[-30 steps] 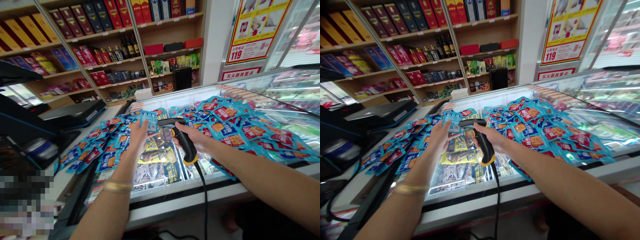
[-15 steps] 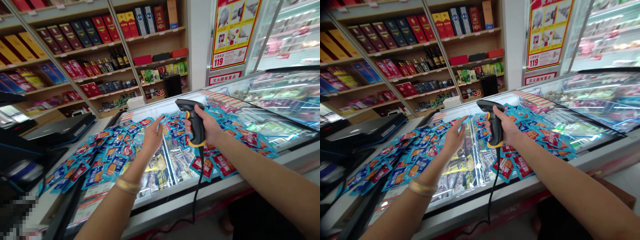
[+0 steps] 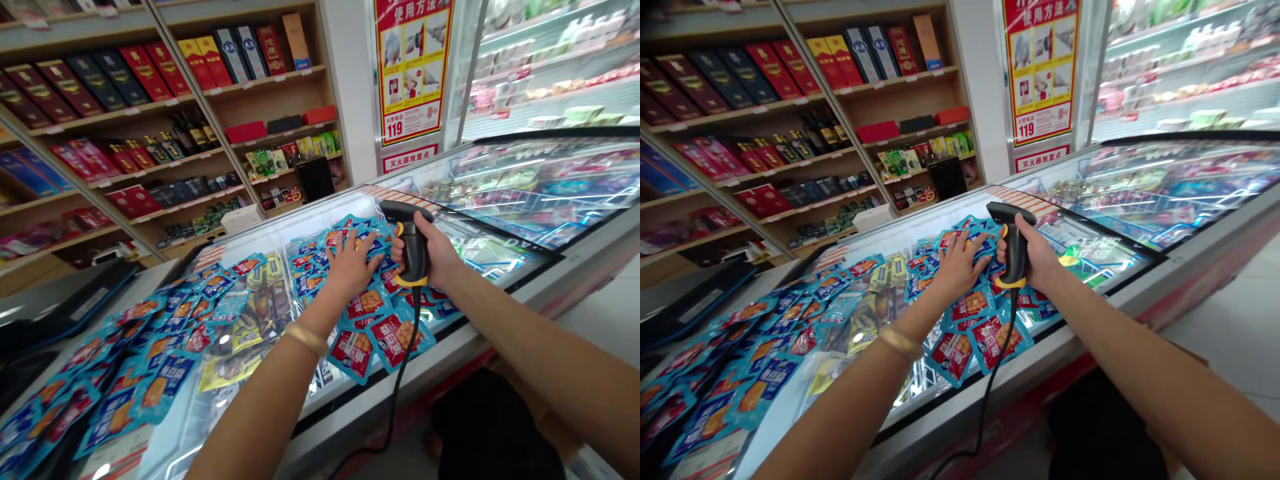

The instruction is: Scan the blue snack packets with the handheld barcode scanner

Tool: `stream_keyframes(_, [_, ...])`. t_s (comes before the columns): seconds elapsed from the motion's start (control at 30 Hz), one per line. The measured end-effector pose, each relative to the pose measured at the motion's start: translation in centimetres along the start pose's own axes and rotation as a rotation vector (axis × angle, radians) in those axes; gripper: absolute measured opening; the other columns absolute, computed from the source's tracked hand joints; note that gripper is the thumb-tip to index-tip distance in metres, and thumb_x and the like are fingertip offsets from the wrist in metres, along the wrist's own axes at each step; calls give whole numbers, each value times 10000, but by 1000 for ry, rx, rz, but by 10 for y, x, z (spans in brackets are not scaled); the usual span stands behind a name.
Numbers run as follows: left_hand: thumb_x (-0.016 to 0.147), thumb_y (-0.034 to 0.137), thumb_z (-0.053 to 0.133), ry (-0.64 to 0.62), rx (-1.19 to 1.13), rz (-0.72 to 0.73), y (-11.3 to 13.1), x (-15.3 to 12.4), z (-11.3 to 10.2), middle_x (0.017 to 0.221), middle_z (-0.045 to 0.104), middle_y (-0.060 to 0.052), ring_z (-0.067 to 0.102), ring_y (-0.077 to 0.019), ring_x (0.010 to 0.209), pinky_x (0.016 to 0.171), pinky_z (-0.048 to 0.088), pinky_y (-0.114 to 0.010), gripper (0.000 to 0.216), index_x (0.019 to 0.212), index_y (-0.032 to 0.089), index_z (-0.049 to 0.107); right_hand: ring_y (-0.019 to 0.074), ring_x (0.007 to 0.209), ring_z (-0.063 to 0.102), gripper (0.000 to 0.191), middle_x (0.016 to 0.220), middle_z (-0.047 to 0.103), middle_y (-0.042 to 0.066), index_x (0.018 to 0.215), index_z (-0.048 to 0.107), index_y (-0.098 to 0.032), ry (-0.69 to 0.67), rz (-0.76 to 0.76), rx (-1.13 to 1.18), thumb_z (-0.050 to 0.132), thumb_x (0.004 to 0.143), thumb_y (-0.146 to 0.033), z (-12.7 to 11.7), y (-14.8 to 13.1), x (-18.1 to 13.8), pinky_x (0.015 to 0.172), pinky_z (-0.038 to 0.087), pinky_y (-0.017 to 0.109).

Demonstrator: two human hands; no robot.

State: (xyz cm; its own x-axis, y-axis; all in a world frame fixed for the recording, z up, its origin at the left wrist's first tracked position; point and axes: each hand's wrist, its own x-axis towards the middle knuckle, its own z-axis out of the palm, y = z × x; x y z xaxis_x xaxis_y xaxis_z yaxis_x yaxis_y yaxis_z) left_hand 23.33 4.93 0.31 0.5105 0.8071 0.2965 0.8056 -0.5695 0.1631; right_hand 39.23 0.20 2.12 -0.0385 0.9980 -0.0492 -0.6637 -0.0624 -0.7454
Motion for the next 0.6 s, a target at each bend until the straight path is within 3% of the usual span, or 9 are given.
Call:
stream_keyframes(0.2, [919, 555, 387, -32, -38, -19, 4, 13, -4, 1589, 225, -85, 165, -452, 1431, 1046, 206, -740, 593, 1478, 378, 297, 123, 503, 472, 409, 579, 502, 1, 778, 547, -194, 0, -46, 24, 555, 826, -600, -1, 1, 7, 490, 443, 255])
stream_keyframes(0.33, [895, 566, 444, 59, -87, -55, -5, 4, -11, 1604, 168, -91, 91, -415, 1457, 1090, 189, -687, 676, 1502, 375, 215, 122, 494, 466, 394, 580, 505, 5, 779, 550, -196, -17, -60, 10, 529, 851, -583, 6, -1, 4, 476, 432, 255])
stream_keyframes(0.43, [912, 509, 454, 152, -81, -94, -29, -16, -22, 1586, 202, -135, 124, -389, 1459, 1111, 216, -630, 654, 1499, 314, 243, 127, 496, 473, 377, 579, 514, 8, 784, 552, -202, -44, -76, -8, 533, 854, -572, 17, -1, 1, 471, 429, 257])
stream_keyframes(0.6, [894, 428, 517, 272, 8, -241, -100, -66, -49, 1485, 371, -193, 340, -328, 1385, 1116, 303, -488, 623, 1446, 183, 361, 128, 490, 489, 396, 568, 526, 6, 786, 553, -199, -108, -26, -2, 557, 831, -592, 53, 15, 4, 459, 430, 250])
